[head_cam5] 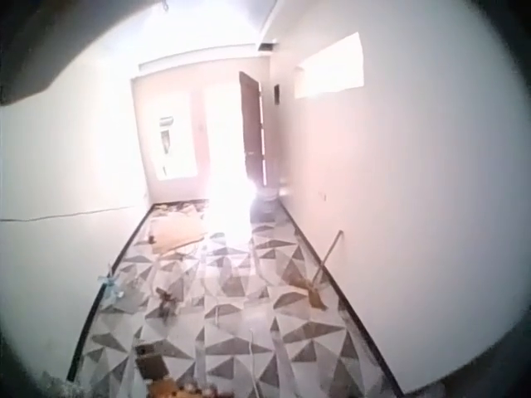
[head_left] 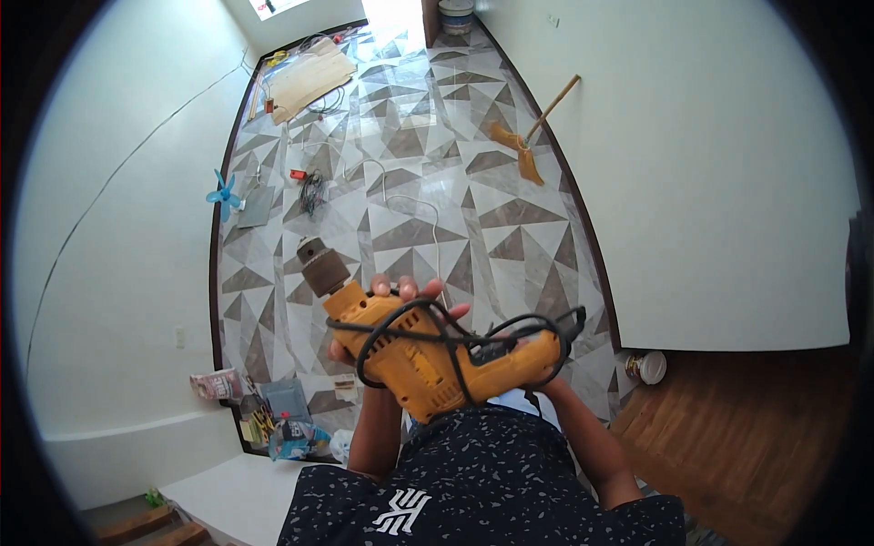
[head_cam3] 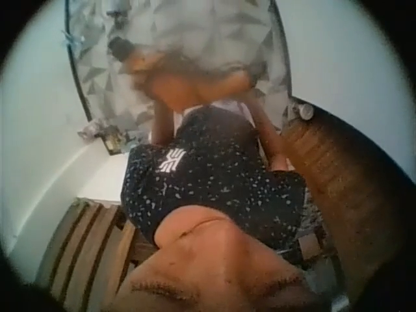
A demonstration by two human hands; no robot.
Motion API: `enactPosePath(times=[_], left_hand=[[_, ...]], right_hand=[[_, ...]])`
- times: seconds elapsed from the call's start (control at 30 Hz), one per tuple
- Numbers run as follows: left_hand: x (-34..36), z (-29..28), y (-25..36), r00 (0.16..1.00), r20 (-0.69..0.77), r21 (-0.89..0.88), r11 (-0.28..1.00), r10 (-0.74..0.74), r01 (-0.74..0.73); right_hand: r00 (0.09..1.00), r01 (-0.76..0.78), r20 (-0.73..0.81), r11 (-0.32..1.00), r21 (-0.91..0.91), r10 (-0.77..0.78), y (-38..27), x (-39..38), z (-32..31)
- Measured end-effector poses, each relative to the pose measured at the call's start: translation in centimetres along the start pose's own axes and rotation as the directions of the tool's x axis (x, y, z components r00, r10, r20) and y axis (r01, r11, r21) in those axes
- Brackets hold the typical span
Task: Organizing and untangling a bundle of electrical wires while seated on the floor.
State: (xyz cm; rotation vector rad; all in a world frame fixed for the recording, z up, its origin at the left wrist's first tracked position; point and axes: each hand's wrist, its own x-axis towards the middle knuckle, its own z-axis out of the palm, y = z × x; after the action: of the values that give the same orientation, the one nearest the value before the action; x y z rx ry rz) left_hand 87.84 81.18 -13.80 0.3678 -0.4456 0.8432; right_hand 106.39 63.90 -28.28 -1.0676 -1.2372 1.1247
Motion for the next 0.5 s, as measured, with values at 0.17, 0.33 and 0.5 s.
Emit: enactPosePath(times=[0.17, 0.33, 0.5], left_hand=[[5.8, -2.5, 1.0, 0.998, 0.03, -0.069, 0.996, -0.054, 0.056], [12.7, -6.4, -0.3, 1.0, 0.026, 0.064, 0.998, -0.002, 0.0], [20.0, -8.6, -1.4, 0.996, -0.024, 0.111, 0.99, 0.086, -0.082]], right_hand=[[0.979, 0.172, 0.001, 0.834, -0.524, -0.202, -5.6, 13.9, -7.0], [0.929, 0.285, -0.018, 0.744, -0.604, -0.37, -6.7, 24.8, -13.6], [0.906, 0.422, 0.207, 0.788, -0.448, -0.368, -3.9, 31.2, -18.3]])
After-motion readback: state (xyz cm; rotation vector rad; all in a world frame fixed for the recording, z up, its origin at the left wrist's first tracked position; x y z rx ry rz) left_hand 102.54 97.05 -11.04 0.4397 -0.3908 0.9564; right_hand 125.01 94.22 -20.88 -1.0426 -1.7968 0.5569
